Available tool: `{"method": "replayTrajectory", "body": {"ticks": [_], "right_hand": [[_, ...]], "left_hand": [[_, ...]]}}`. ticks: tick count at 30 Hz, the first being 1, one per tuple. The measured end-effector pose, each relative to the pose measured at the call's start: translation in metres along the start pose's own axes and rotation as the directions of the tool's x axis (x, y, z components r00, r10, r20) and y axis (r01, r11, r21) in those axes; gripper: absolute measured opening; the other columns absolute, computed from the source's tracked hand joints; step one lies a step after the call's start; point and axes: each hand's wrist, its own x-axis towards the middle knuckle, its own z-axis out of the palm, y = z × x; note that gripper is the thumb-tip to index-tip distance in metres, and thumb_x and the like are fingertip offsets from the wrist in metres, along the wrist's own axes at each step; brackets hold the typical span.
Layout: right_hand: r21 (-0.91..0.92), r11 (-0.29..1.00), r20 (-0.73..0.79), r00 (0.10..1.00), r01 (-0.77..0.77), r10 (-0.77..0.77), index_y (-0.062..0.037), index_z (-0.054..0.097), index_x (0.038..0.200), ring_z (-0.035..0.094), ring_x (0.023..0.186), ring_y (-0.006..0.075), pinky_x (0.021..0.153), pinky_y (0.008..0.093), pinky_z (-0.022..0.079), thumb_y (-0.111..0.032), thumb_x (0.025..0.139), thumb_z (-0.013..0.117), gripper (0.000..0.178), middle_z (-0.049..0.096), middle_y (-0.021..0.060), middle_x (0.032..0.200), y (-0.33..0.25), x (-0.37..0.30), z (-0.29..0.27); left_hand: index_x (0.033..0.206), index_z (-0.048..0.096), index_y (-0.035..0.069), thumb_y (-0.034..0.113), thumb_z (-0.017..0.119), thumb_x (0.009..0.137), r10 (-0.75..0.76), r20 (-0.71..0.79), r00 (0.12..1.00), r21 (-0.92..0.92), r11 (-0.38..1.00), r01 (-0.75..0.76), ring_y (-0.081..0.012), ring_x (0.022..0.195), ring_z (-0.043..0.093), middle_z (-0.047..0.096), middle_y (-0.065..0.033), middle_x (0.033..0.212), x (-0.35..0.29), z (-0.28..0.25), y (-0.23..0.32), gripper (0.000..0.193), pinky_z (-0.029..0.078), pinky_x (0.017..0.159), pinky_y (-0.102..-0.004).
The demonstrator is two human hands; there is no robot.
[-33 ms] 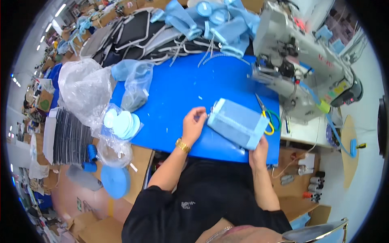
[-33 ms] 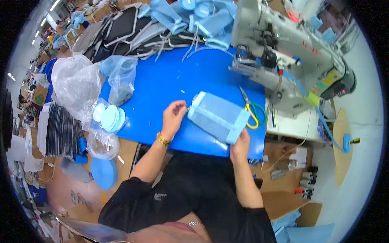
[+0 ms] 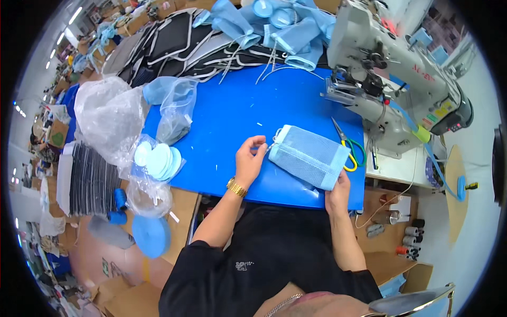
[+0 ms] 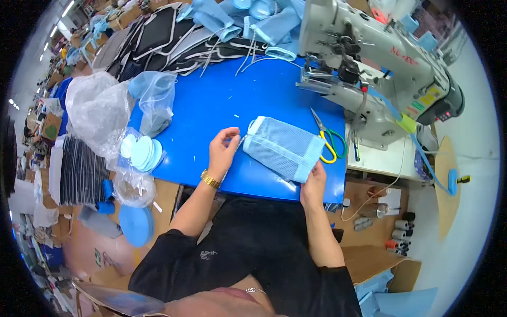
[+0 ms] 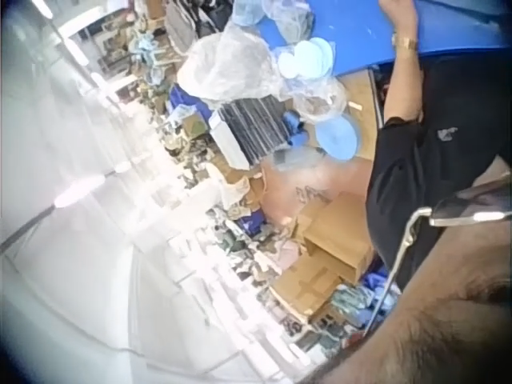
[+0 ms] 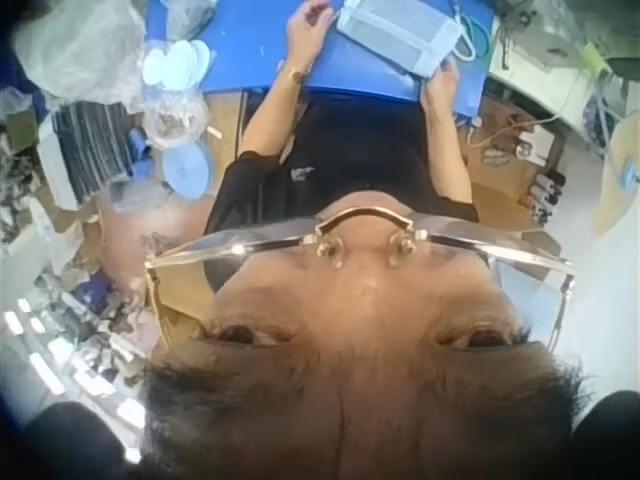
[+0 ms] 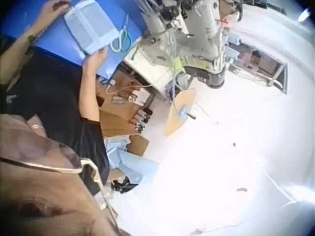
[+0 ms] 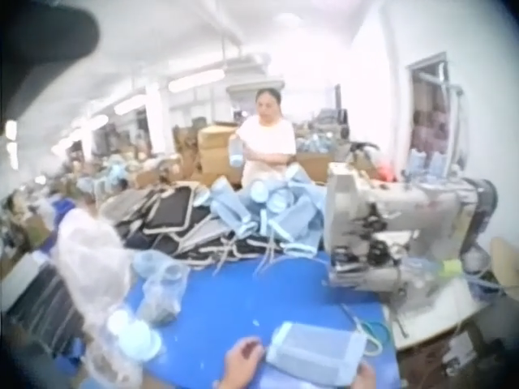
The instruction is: Assembling and sewing protective mesh masks at a workshop station.
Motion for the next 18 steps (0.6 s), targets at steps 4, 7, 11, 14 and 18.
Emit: {"method": "replayTrajectory", "body": {"ticks": [4, 7, 11, 14, 18], "right_hand": [[-0.28, 0.903, 0.123, 0.945, 0.326, -0.303, 0.0037, 0.058, 0.119, 0.061, 0.091, 0.0117, 0.079, 0.0253, 0.048, -0.007, 0.093, 0.057, 0.027, 0.065, 0.0062, 0.105, -0.022, 0.005, 0.014], [-0.56, 0.689, 0.339, 0.886, 0.46, -0.316, 0.0005, 0.065, 0.109, 0.047, 0.07, 0.0072, 0.064, 0.0228, 0.041, -0.014, 0.09, 0.063, 0.024, 0.059, -0.0009, 0.081, -0.069, 0.015, 0.037], [-0.566, 0.541, 0.5, 0.781, 0.622, -0.375, 0.0003, 0.068, 0.103, 0.055, 0.069, 0.0096, 0.063, 0.0254, 0.044, -0.015, 0.088, 0.065, 0.022, 0.066, 0.005, 0.081, -0.115, 0.024, 0.076], [-0.557, 0.488, 0.561, 0.737, 0.672, -0.376, 0.0009, 0.067, 0.103, 0.055, 0.069, 0.0097, 0.063, 0.0253, 0.045, -0.014, 0.089, 0.065, 0.021, 0.066, 0.0056, 0.081, -0.131, 0.028, 0.093], [-0.601, 0.437, 0.627, 0.734, 0.67, -0.263, -0.0014, 0.068, 0.098, 0.064, 0.074, 0.0257, 0.064, 0.0338, 0.047, -0.018, 0.089, 0.063, 0.02, 0.067, 0.0138, 0.083, -0.133, 0.027, 0.095]], "left_hand": [[0.104, 0.067, 0.002, 0.004, 0.065, 0.087, 0.1, 0.012, 0.995, 0.123, 0.987, -0.101, -0.0171, 0.088, 0.065, 0.067, -0.0093, 0.1, -0.008, -0.006, 0.046, 0.017, 0.052, 0.075, -0.028], [0.104, 0.066, 0.001, 0.004, 0.066, 0.086, 0.378, 0.048, 0.924, 0.163, 0.91, -0.381, -0.0183, 0.09, 0.064, 0.067, -0.0109, 0.102, 0.005, -0.012, 0.084, 0.018, 0.051, 0.075, -0.029], [0.108, 0.065, 0.003, 0.007, 0.068, 0.085, 0.508, 0.112, 0.854, 0.15, 0.841, -0.52, -0.0208, 0.093, 0.062, 0.066, -0.011, 0.107, 0.029, -0.013, 0.138, 0.024, 0.048, 0.078, -0.0299], [0.114, 0.064, 0.003, 0.015, 0.07, 0.085, 0.498, 0.276, 0.822, 0.206, 0.805, -0.557, -0.0214, 0.102, 0.061, 0.065, -0.0114, 0.113, 0.043, -0.011, 0.17, 0.031, 0.047, 0.083, -0.0317], [0.117, 0.062, 0.005, 0.02, 0.07, 0.086, 0.386, 0.507, 0.771, 0.204, 0.815, -0.542, -0.0211, 0.099, 0.062, 0.063, -0.0115, 0.118, 0.054, -0.001, 0.167, 0.036, 0.048, 0.078, -0.0295]]}}
